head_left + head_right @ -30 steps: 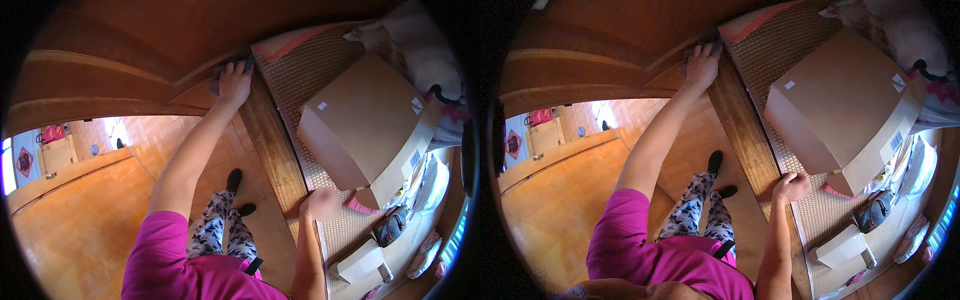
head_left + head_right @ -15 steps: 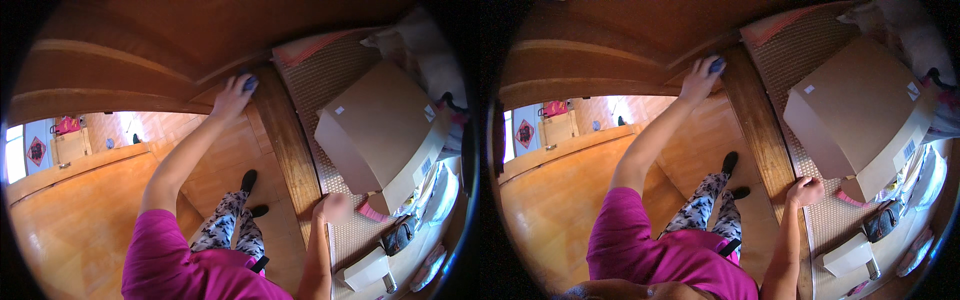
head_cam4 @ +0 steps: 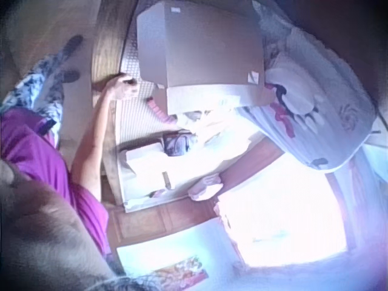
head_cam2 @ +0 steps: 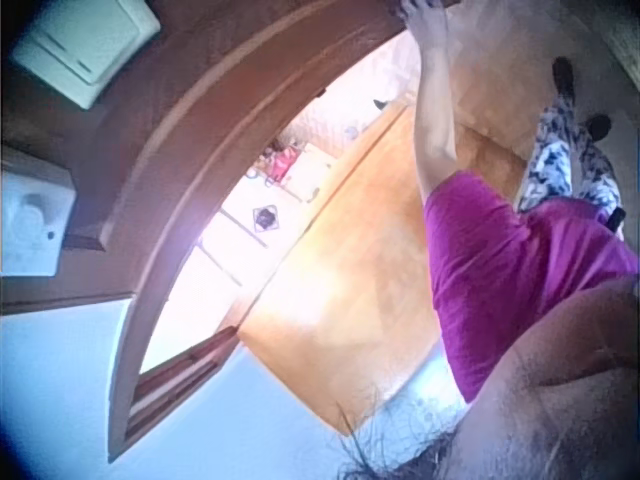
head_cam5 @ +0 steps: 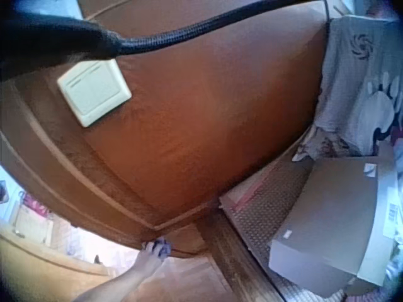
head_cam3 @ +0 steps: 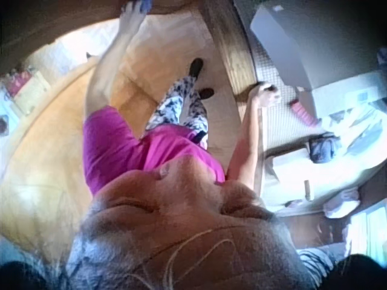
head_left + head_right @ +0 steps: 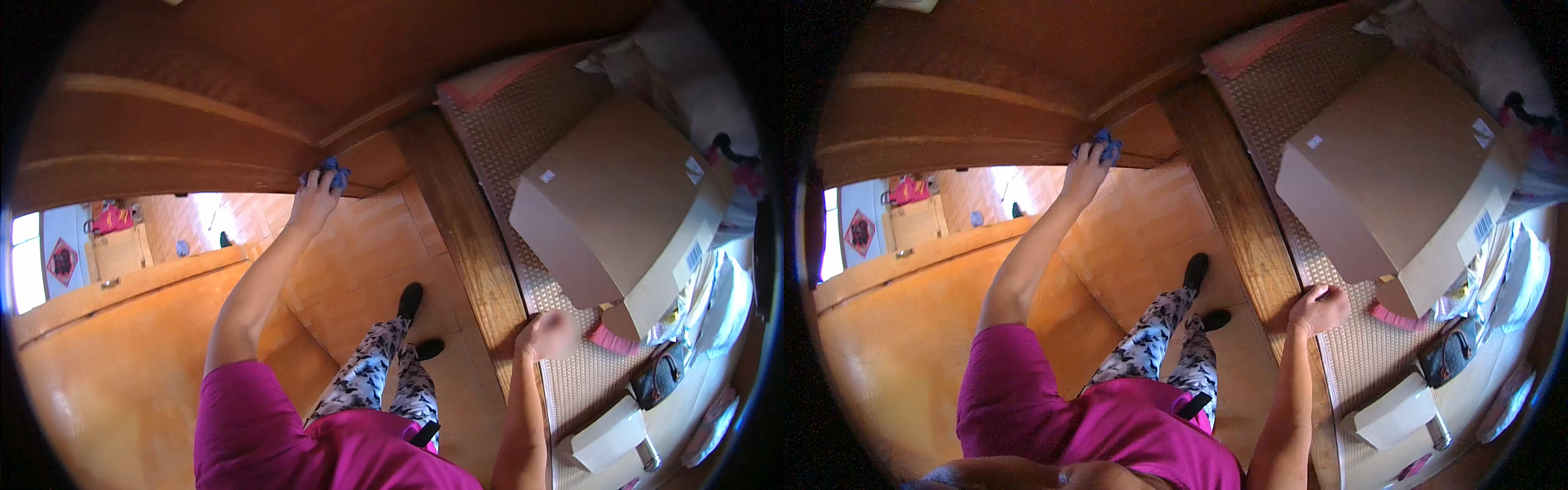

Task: The person wipes the wooden frame and headboard of a bed with a cloth. They move a cardboard box and a pink brush aside to reach the frame, then continue wiping the headboard and the side of the bed.

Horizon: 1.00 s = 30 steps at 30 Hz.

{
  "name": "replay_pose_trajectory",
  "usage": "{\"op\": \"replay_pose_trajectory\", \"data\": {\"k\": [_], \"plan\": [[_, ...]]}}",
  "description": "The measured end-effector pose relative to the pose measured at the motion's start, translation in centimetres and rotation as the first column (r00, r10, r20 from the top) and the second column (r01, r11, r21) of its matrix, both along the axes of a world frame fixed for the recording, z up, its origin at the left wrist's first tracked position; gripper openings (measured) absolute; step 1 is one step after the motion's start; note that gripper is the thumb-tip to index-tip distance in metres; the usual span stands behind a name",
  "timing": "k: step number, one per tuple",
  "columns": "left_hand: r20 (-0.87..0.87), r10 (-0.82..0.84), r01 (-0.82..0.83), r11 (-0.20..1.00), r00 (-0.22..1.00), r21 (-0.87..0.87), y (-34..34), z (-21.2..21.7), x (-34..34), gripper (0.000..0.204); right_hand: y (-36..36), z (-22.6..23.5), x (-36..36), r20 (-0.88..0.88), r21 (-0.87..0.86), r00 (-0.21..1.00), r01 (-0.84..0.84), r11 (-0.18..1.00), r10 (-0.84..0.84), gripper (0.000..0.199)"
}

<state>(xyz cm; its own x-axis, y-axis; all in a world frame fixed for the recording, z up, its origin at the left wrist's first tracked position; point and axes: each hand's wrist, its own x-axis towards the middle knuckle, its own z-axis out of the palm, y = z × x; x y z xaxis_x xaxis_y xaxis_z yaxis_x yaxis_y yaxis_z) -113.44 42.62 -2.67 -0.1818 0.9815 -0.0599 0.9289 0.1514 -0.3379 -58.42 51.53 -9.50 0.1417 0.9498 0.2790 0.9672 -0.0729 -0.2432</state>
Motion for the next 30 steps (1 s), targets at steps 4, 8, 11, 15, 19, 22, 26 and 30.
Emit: {"op": "replay_pose_trajectory", "data": {"k": [4, 8, 11, 15, 19, 22, 26, 30], "plan": [[0.142, -0.243, 0.19, 0.932, 0.96, 0.309, 7.3, 2.5, 4.1, 0.044, 0.3, 1.5, -0.6, 0.058, -0.31, 0.99, 0.138, 0.941, -0.127, 0.042], [-0.093, -0.304, 0.318, 0.896, 0.948, 0.309, 15.1, 5.0, 3.0, 0.041, -0.1, 1.0, -0.8, 0.042, -0.163, 0.995, 0.094, 0.982, -0.088, 0.027], [0.064, -0.207, 0.189, 0.958, 0.976, 0.216, 14.2, 1.7, 1.4, 0.049, -0.2, 1.2, -1.4, -0.023, -0.012, 0.997, 0.073, 0.997, -0.073, 0.021], [0.382, 0.138, -0.183, 0.98, 0.914, 0.083, 9.8, -0.9, 3.1, 0.055, -0.2, 1.6, -1.4, -0.075, -0.136, 0.992, 0.092, 0.986, -0.103, 0.021], [0.623, 0.014, -0.285, 0.897, 0.782, 0.338, 12.8, -0.2, 5.7, 0.058, -0.4, 1.2, -0.8, 0.024, -0.14, 0.993, 0.119, 0.983, -0.117, 0.021], [0.549, -0.115, -0.15, 0.898, 0.828, 0.415, 16.1, -1.0, 5.3, 0.055, 0.0, 2.1, -1.9, 0.014, -0.101, 0.997, 0.077, 0.992, -0.076, 0.02], [0.577, 0.181, -0.429, 0.841, 0.797, 0.329, 17.6, -3.8, 10.6, 0.05, 0.7, 2.8, -2.1, 0.023, -0.093, 0.998, 0.061, 0.994, -0.059, 0.022], [0.515, -0.013, -0.223, 0.892, 0.857, 0.394, 14.3, -3.1, 16.6, 0.043, 1.4, 6.6, -4.7, 0.013, -0.251, 0.99, 0.14, 0.958, -0.141, 0.022]]}}
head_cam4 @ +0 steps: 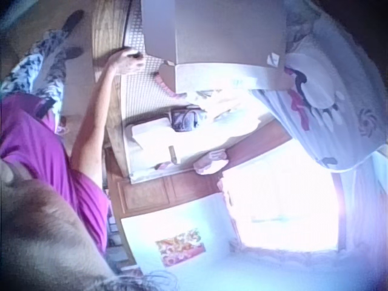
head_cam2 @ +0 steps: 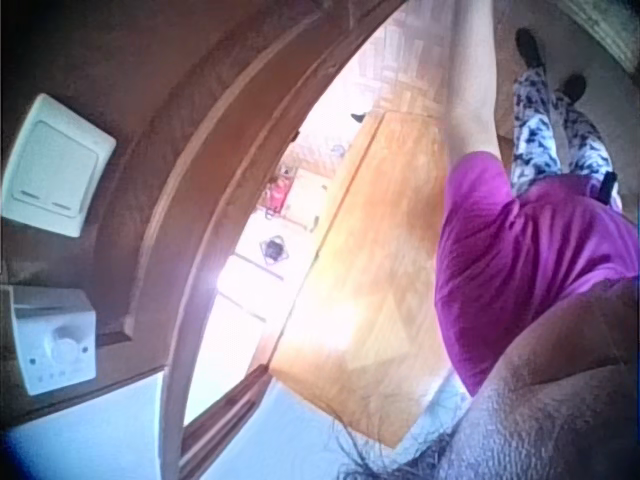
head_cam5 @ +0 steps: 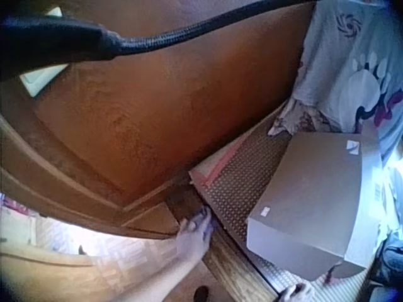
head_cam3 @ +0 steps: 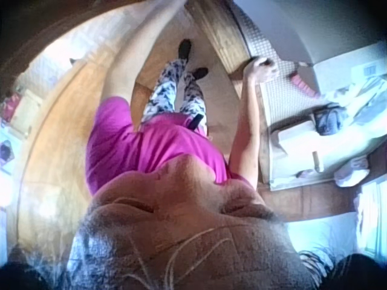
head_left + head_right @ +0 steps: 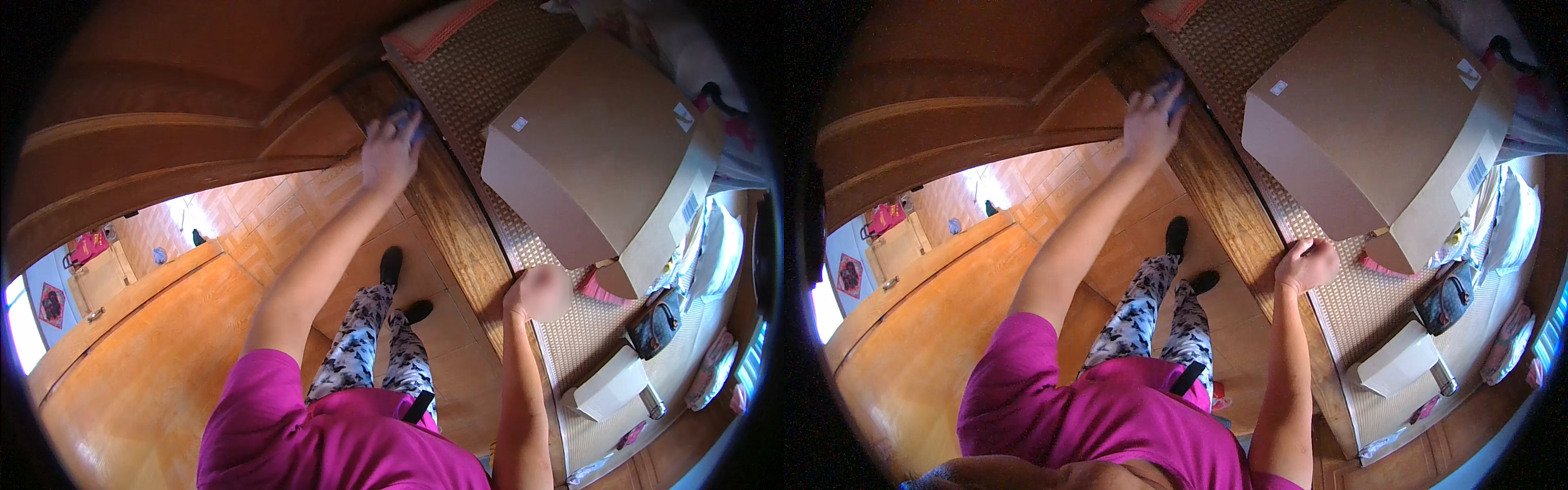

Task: The person wipes the wooden frame and headboard of a bed with a cloth. They move a cardboard box and a pink brush aside to reach the frame, then continue wiping the headboard and the side of the bed.

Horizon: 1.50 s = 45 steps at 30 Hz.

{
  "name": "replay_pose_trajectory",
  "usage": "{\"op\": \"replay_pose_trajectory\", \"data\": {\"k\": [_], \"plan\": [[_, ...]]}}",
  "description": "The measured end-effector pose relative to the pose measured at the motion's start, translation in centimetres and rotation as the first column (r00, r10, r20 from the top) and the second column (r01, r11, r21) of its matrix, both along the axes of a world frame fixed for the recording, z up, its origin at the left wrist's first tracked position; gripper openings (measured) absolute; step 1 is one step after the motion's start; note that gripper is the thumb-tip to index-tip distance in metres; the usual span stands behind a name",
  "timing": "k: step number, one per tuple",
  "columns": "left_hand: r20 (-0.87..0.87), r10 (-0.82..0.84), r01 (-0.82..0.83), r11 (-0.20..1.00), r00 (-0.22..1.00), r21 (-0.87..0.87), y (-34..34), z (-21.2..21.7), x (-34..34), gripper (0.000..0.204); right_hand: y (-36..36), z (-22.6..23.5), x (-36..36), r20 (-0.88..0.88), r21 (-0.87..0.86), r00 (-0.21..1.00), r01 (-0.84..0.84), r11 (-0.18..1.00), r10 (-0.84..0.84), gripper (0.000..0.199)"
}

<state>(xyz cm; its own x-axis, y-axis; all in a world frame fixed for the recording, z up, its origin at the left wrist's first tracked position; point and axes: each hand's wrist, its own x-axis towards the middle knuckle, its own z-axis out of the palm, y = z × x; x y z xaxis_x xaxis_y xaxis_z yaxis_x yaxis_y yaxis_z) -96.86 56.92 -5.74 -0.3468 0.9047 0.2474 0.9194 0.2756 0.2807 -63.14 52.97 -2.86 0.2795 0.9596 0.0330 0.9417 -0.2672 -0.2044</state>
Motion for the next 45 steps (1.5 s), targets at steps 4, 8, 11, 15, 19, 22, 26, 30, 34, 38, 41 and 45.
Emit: {"op": "replay_pose_trajectory", "data": {"k": [4, 8, 11, 15, 19, 22, 26, 30, 34, 38, 41, 45], "plan": [[0.094, -0.189, 0.195, 0.979, 0.978, -0.065, -4.4, 1.7, 5.2, 0.054, -1.1, -3.1, 2.6, -0.045, -0.005, 0.998, 0.047, 0.999, -0.048, 0.025], [-0.046, -0.397, 0.391, 0.914, 0.917, -0.108, -7.0, 1.6, 5.3, 0.051, -1.0, -2.9, 2.6, -0.048, -0.075, 0.998, 0.045, 0.996, -0.049, 0.023], [-0.128, -0.388, 0.359, 0.911, 0.913, -0.202, -4.2, 1.8, 2.7, 0.046, -0.4, -1.9, 2.1, -0.035, -0.058, 0.999, 0.026, 0.998, -0.028, 0.02], [0.087, -0.134, 0.14, 0.988, 0.987, -0.072, 0.7, 1.8, -0.5, 0.042, -0.1, -1.1, 1.0, -0.032, 0.112, 0.997, -0.063, 0.992, 0.067, 0.019], [0.139, -0.025, 0.033, 0.998, 0.99, -0.054, -0.5, 1.0, 2.8, 0.042, 0.6, 1.4, -1.0, -0.084, -0.056, 0.996, 0.021, 0.998, -0.025, 0.018], [0.167, -0.154, 0.17, 0.981, 0.974, -0.092, -2.9, 1.1, 5.9, 0.042, 0.3, 0.4, 0.5, -0.073, 0.015, 0.995, 0.064, 0.998, -0.063, 0.017], [0.145, -0.256, 0.267, 0.961, 0.956, -0.068, -3.9, 1.1, 3.0, 0.036, 0.3, 0.9, 0.4, -0.131, 0.014, 0.991, 0.015, 1.0, -0.013, 0.02], [0.092, -0.026, 0.031, 0.998, 0.995, -0.057, 0.3, 1.0, -0.9, 0.028, 0.7, 1.2, -0.1, 0.0, 0.062, 1.0, -0.025, 0.998, 0.026, 0.017], [0.104, 0.051, -0.038, 0.992, 0.993, -0.123, -0.2, 2.0, 2.8, 0.024, 0.3, 0.1, 0.3, -0.087, 0.006, 0.996, 0.023, 1.0, -0.022, 0.019], [0.222, -0.174, 0.209, 0.967, 0.96, -0.146, -5.7, 2.3, 7.6, 0.032, -0.1, -0.7, 1.1, -0.131, -0.107, 0.988, 0.066, 0.992, -0.08, 0.022], [0.278, -0.283, 0.329, 0.934, 0.918, -0.136, -4.8, 1.8, 5.5, 0.035, -0.7, -3.1, 2.8, -0.06, 0.016, 0.997, 0.039, 0.999, -0.038, 0.021], [0.126, 0.038, -0.021, 0.991, 0.991, -0.132, 1.0, 1.2, -1.1, 0.027, -1.4, -2.8, 2.4, -0.083, 0.031, 0.996, 0.027, 0.999, -0.024, 0.021]]}}
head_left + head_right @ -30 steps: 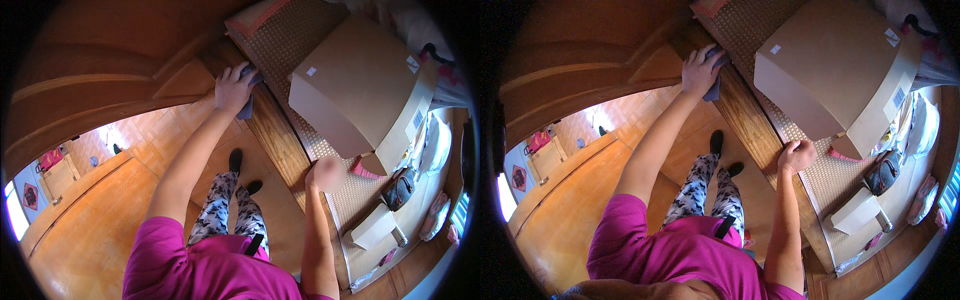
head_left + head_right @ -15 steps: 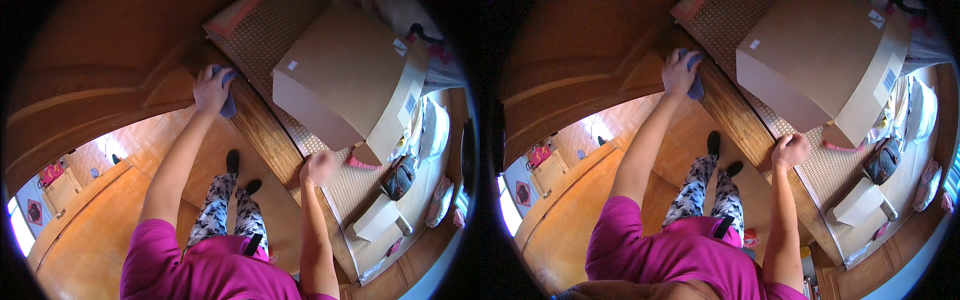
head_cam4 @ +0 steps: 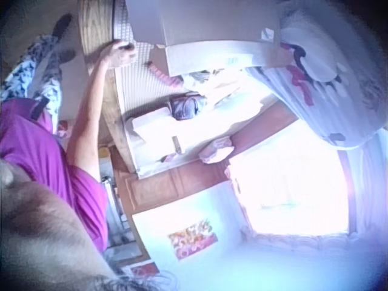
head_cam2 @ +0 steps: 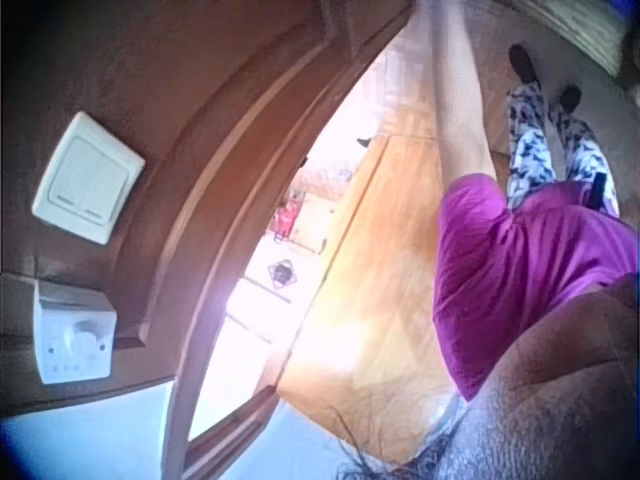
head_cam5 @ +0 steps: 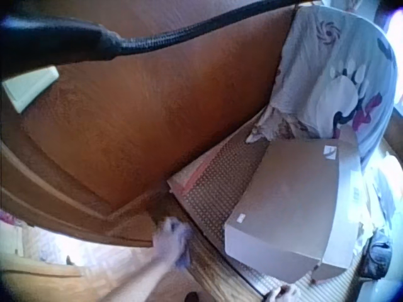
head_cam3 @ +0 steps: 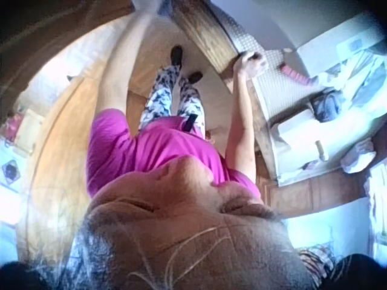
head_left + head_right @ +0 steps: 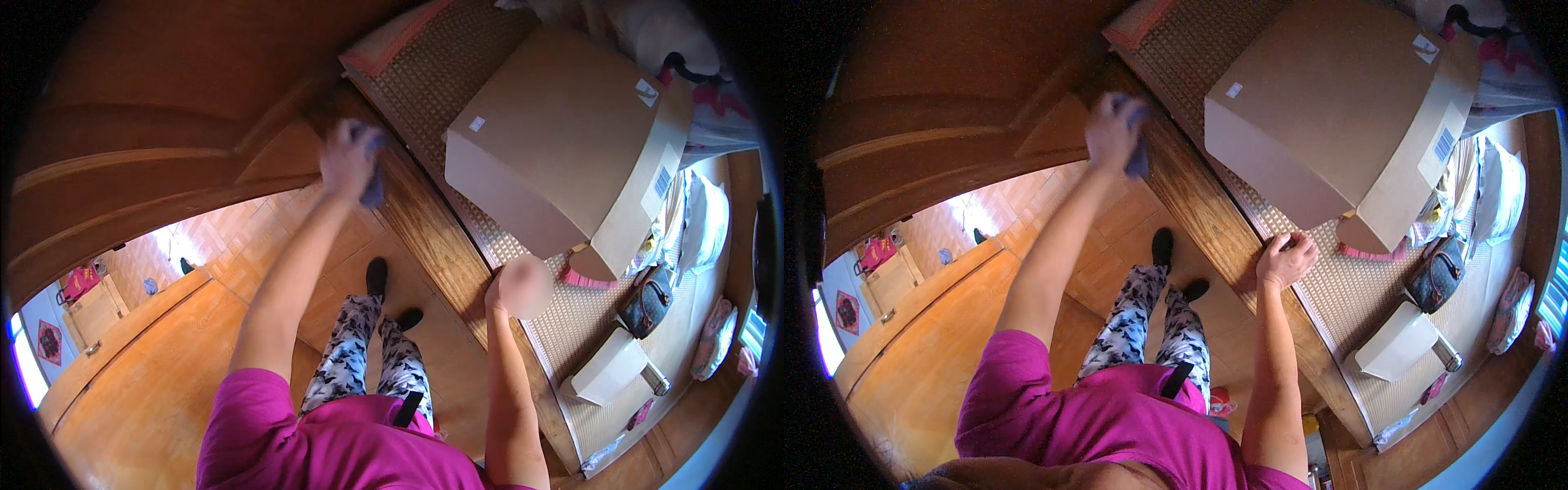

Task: The person wipes the wooden frame and headboard of a bed with a cloth. They move a cardboard box and a pink brush aside to reach the frame, then continue wiping the headboard and the side of the bed.

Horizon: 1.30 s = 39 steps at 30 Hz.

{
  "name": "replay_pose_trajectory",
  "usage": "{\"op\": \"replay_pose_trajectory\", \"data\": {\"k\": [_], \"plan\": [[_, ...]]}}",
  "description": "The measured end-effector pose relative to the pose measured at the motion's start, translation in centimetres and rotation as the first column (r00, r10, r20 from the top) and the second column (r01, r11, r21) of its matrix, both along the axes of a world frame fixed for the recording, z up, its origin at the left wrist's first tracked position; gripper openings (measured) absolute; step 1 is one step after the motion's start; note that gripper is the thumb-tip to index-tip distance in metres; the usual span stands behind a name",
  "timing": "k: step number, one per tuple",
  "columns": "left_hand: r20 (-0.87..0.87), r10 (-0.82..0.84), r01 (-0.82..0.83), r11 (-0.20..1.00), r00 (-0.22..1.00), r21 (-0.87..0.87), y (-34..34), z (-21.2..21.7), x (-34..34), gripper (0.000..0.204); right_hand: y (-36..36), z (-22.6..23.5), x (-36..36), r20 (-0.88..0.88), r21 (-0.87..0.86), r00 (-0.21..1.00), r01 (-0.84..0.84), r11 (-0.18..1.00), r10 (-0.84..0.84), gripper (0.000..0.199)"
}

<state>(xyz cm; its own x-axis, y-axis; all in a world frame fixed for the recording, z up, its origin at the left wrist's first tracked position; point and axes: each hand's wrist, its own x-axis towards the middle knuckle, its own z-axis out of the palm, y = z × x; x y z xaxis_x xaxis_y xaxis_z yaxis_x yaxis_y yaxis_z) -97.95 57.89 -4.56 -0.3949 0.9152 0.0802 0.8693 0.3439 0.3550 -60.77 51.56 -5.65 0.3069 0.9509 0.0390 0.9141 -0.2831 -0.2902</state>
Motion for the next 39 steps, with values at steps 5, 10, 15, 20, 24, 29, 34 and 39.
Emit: {"op": "replay_pose_trajectory", "data": {"k": [5, 10, 15, 20, 24, 29, 34, 39], "plan": [[-0.061, 0.101, -0.094, 0.99, 0.993, 0.104, 0.8, -0.5, -1.7, 0.024, 0.3, 0.5, -0.4, 0.005, -0.166, 1.0, -0.013, 0.986, 0.014, 0.026], [-0.054, -0.036, 0.035, 0.999, 0.998, -0.029, -4.8, 0.1, 8.1, 0.025, -0.5, -2.9, 1.3, -0.071, -0.069, 0.997, 0.019, 0.997, -0.024, 0.055], [0.135, -0.322, 0.315, 0.946, 0.937, 0.074, -13.0, 0.1, 17.8, 0.038, -0.5, -4.1, 2.0, 0.04, 0.034, 0.999, -0.013, 0.999, 0.012, 0.052], [0.144, -0.376, 0.381, 0.924, 0.915, -0.008, -11.2, -0.1, 14.5, 0.026, 0.0, -4.7, 4.3, -0.032, 0.171, 0.991, -0.125, 0.977, 0.132, 0.037], [0.009, 0.038, -0.038, 0.999, 0.999, -0.013, -6.1, -0.3, 3.4, 0.023, 0.7, 2.0, 1.2, 0.061, 0.29, 0.982, -0.189, 0.938, 0.179, 0.01], [-0.093, 0.142, -0.143, 0.99, 0.985, 0.0, -7.7, 0.8, 3.0, 0.022, 0.2, 1.2, -0.1, 0.067, -0.148, 0.994, -0.074, 0.986, 0.085, 0.034], [0.214, -0.167, 0.183, 0.981, 0.962, -0.058, -13.2, 1.4, 11.0, 0.021, -1.9, -6.1, 4.3, 0.117, 0.023, 0.982, -0.155, 0.988, 0.151, 0.053], [0.021, 0.16, -0.16, 0.987, 0.987, 0.004, -6.6, 1.3, 2.0, 0.019, -1.1, -3.1, 1.7, 0.041, 0.045, 0.995, -0.095, 0.994, 0.093, 0.043]]}}
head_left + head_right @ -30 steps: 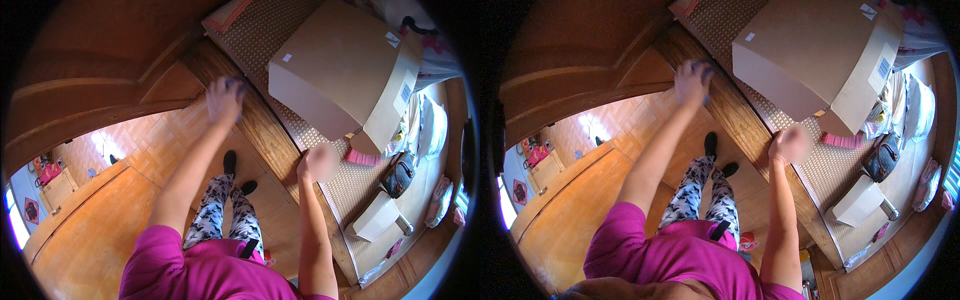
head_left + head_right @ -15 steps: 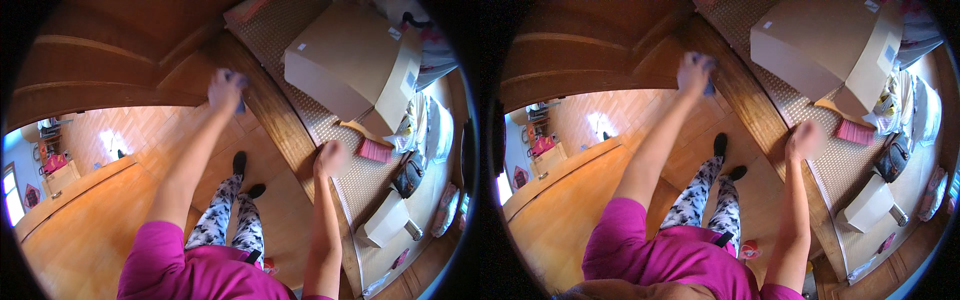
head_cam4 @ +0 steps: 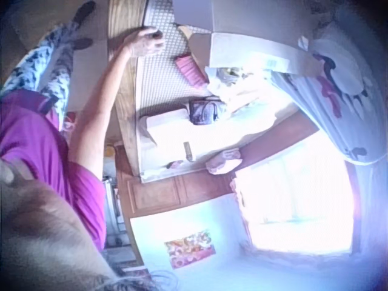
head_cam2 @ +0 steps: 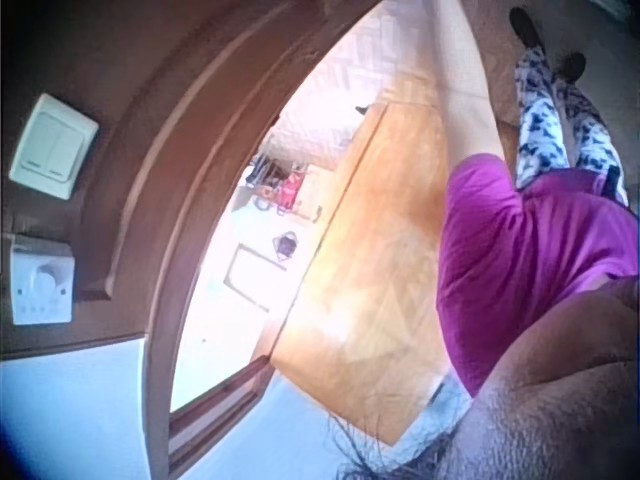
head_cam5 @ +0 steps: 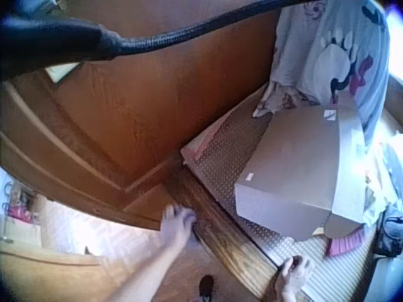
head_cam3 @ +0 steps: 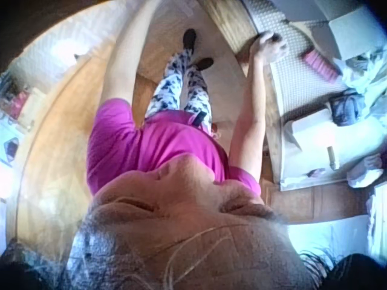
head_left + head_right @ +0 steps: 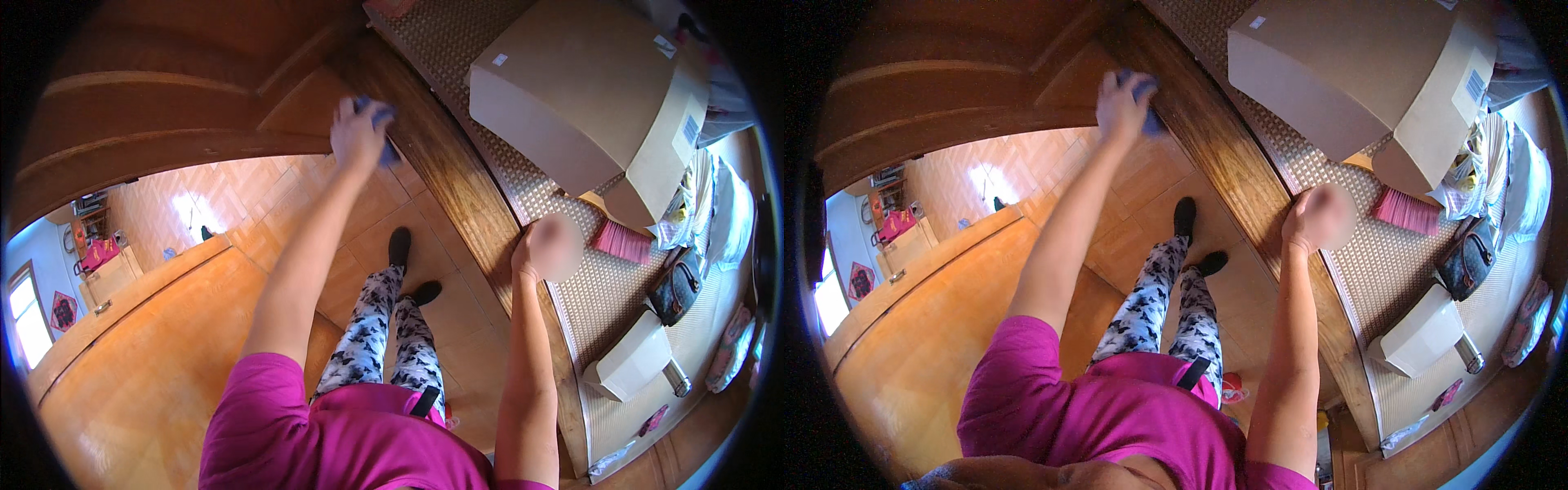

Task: The person wipes the wooden frame and headboard of a bed with a cloth. They move a cardboard box and a pink brush aside to reach the frame, then continue wiping the headboard and the side of the bed.

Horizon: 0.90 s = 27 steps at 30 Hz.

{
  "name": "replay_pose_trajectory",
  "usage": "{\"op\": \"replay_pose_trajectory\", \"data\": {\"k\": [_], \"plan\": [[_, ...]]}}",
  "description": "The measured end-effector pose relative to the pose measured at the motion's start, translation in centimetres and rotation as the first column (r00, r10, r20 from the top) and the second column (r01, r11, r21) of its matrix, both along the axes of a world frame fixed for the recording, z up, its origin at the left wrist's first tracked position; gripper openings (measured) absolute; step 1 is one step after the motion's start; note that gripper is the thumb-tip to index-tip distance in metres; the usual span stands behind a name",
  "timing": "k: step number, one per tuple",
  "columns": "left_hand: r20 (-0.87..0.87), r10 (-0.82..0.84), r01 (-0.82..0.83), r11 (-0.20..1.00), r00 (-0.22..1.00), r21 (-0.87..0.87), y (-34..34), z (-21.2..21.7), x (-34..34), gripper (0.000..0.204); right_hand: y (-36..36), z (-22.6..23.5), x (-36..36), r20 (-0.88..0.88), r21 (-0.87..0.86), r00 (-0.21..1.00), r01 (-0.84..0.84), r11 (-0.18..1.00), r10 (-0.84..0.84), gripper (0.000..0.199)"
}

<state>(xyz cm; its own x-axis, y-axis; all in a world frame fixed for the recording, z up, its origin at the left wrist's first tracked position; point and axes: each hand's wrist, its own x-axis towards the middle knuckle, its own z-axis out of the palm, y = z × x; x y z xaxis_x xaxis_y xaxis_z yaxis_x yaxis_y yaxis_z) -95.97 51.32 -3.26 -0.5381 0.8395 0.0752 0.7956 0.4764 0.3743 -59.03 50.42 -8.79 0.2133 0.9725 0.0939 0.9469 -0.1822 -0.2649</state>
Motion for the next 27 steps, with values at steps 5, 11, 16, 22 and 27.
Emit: {"op": "replay_pose_trajectory", "data": {"k": [5, 11, 16, 22, 27], "plan": [[-0.032, 0.059, -0.059, 0.998, 0.998, -0.001, -0.2, 0.1, 3.0, 0.021, 0.2, 0.5, 0.0, 0.006, -0.077, 1.0, 0.003, 0.997, -0.002, 0.053], [0.103, -0.416, 0.414, 0.909, 0.904, 0.043, -7.6, -0.4, 12.9, 0.03, 0.1, 0.6, 0.1, -0.05, -0.126, 0.998, 0.028, 0.992, -0.034, 0.067], [-0.069, -0.291, 0.292, 0.957, 0.954, 0.004, -0.9, -2.1, 4.4, 0.016, 0.1, -0.2, 0.8, -0.011, -0.199, 1.0, -0.02, 0.98, 0.018, 0.065], [-0.167, 0.078, -0.049, 0.984, 0.983, 0.171, 6.5, -3.0, 1.5, 0.022, -0.7, -3.2, 1.8, 0.051, -0.099, 0.998, -0.035, 0.995, 0.04, 0.065], [-0.092, -0.175, 0.169, 0.983, 0.98, -0.072, 2.3, -2.0, 11.4, 0.026, -0.3, -1.2, 0.3, 0.007, -0.09, 1.0, 0.013, 0.996, -0.012, 0.067]]}}
